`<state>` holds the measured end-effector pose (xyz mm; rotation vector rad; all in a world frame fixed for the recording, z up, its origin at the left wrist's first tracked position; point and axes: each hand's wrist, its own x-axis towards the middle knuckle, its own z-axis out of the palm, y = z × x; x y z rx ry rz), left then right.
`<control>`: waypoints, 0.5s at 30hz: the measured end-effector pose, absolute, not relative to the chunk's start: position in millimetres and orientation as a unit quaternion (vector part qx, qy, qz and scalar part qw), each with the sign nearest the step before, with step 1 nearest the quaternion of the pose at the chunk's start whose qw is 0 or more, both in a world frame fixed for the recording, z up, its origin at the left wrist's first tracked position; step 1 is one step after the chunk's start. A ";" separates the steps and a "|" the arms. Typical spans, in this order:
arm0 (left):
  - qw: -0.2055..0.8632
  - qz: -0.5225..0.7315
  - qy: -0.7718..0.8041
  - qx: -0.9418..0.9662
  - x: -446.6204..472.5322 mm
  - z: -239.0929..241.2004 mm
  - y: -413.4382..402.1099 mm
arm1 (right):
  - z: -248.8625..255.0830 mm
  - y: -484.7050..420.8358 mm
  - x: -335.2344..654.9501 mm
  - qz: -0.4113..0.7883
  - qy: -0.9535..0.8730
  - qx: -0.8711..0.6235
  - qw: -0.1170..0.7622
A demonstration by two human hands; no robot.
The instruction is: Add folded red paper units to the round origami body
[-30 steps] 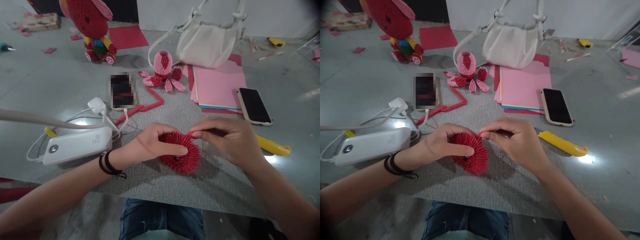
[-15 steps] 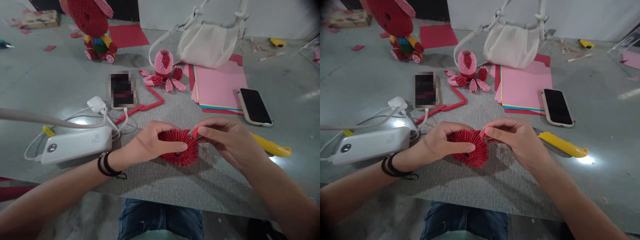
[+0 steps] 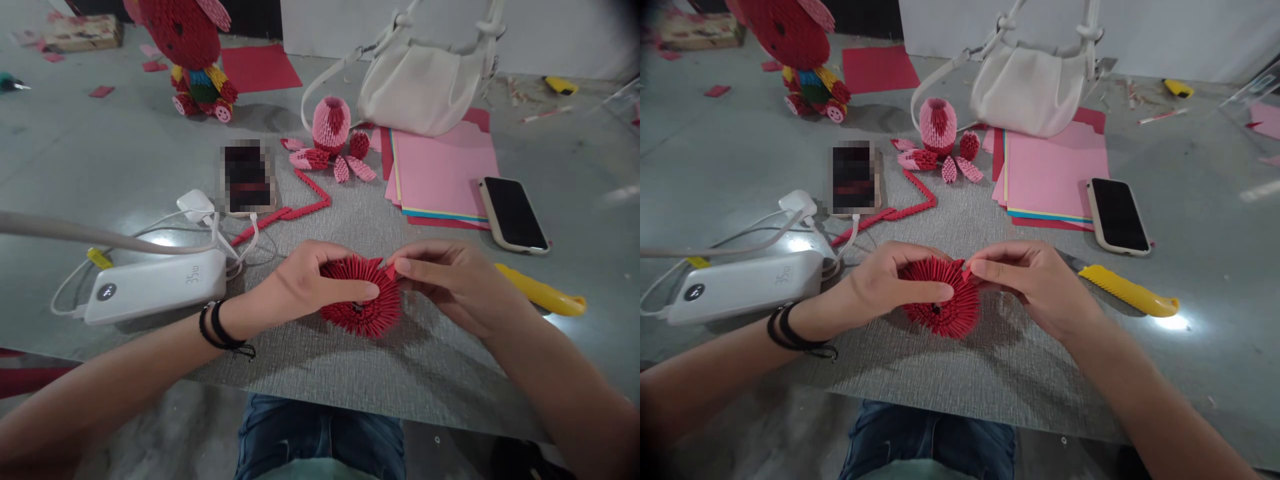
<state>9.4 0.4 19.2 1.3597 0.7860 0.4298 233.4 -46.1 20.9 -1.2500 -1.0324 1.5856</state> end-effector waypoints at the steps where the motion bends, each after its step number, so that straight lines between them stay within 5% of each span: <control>1: 0.699 0.193 0.349 0.594 9.7 18.3 0.2 | 20.3 -45.9 234.2 0.640 -0.411 -0.495 0.421; 15: 0.809 0.187 0.318 0.458 13.6 12.8 -0.1 | 17.4 -44.1 241.5 0.686 -0.406 -0.478 0.368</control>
